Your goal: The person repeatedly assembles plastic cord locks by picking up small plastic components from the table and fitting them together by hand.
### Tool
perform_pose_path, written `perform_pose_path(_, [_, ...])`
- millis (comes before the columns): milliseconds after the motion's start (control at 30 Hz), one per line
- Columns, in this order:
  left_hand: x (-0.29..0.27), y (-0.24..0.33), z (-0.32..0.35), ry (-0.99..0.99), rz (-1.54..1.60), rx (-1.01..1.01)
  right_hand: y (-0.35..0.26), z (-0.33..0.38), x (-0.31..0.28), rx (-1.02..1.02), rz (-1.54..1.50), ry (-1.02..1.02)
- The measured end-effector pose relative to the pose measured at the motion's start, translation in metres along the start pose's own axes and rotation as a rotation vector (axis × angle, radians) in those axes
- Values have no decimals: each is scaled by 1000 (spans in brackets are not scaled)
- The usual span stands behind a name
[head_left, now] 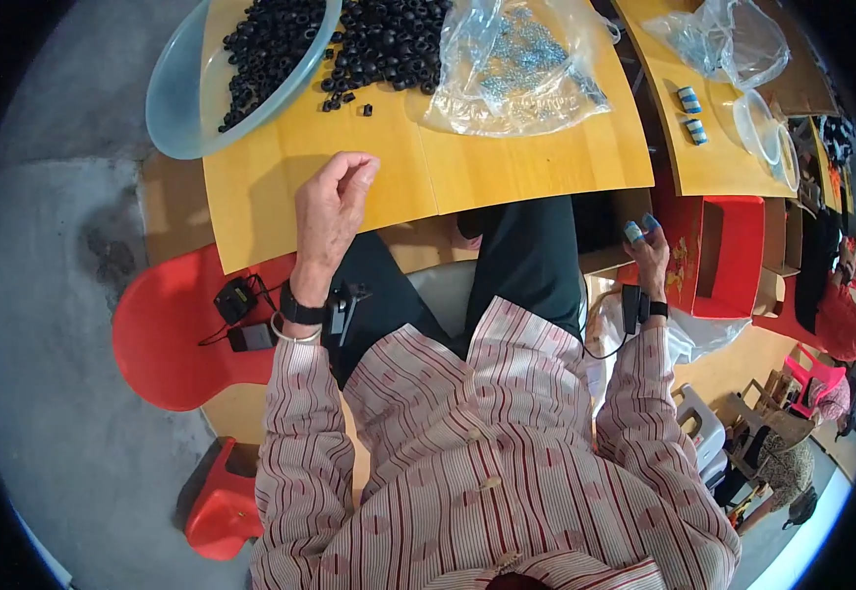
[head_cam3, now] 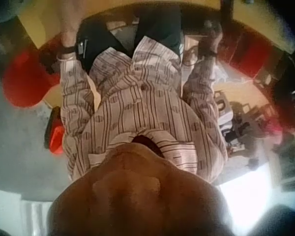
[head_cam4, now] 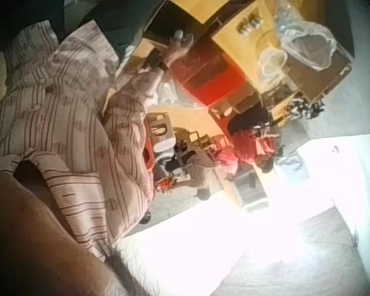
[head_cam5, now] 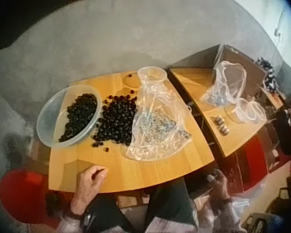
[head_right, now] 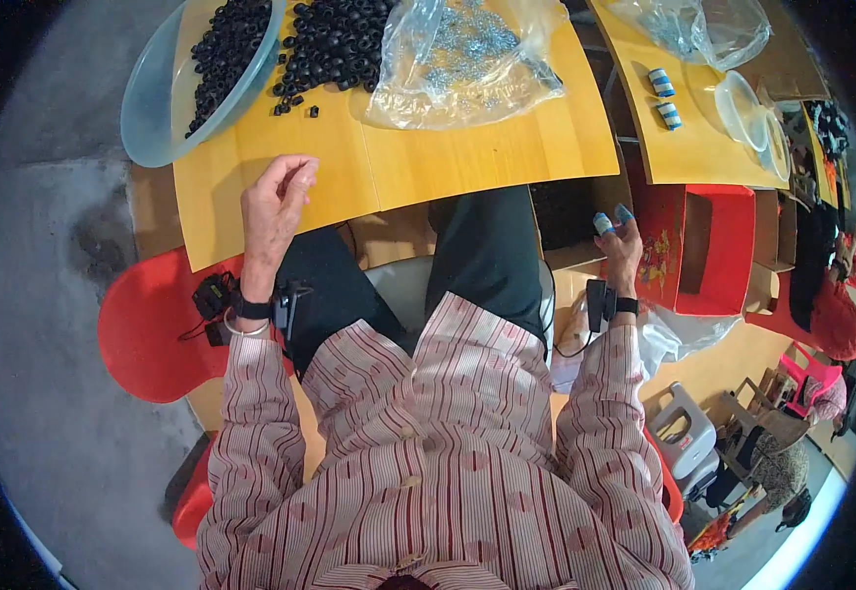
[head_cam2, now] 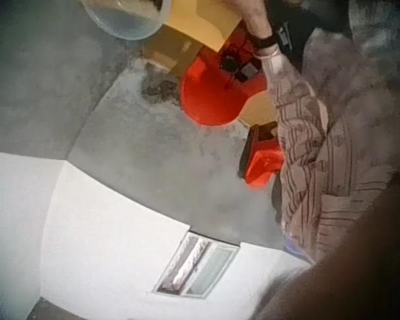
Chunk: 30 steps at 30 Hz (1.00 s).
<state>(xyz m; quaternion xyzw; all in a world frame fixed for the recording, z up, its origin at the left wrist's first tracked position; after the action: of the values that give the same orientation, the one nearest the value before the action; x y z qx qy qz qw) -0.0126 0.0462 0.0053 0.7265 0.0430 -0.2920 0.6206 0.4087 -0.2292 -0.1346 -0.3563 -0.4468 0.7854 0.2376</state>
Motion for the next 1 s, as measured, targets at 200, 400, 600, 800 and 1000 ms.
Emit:
perform_pose_path(200, [6, 2, -18, 11, -76, 67, -10, 2, 2, -131, -61, -65])
perform_pose_path(400, [8, -2, -22, 39, -82, 66, -30, 21, 12, -13, -51, -84])
perform_pose_path(600, [11, -5, -44, 129, -206, 97, -43, 29, -3, -133, -31, 4])
perform_pose_path(800, [15, -3, -48, 168, -286, 172, -114, 53, 16, -366, -57, 94])
perform_pose_path(1000, [27, 12, -67, 155, -281, 327, -178, 70, 70, -503, 31, -53])
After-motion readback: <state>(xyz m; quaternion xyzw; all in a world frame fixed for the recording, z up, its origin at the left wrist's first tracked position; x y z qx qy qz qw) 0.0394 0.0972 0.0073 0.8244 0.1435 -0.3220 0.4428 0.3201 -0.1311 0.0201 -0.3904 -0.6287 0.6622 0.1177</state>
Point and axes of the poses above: each hand's wrist, its own z-axis away from the middle knuckle, its own x-axis out of the palm, y = z × x, the point moved 3 cm from there along -z, towards the middle knuckle
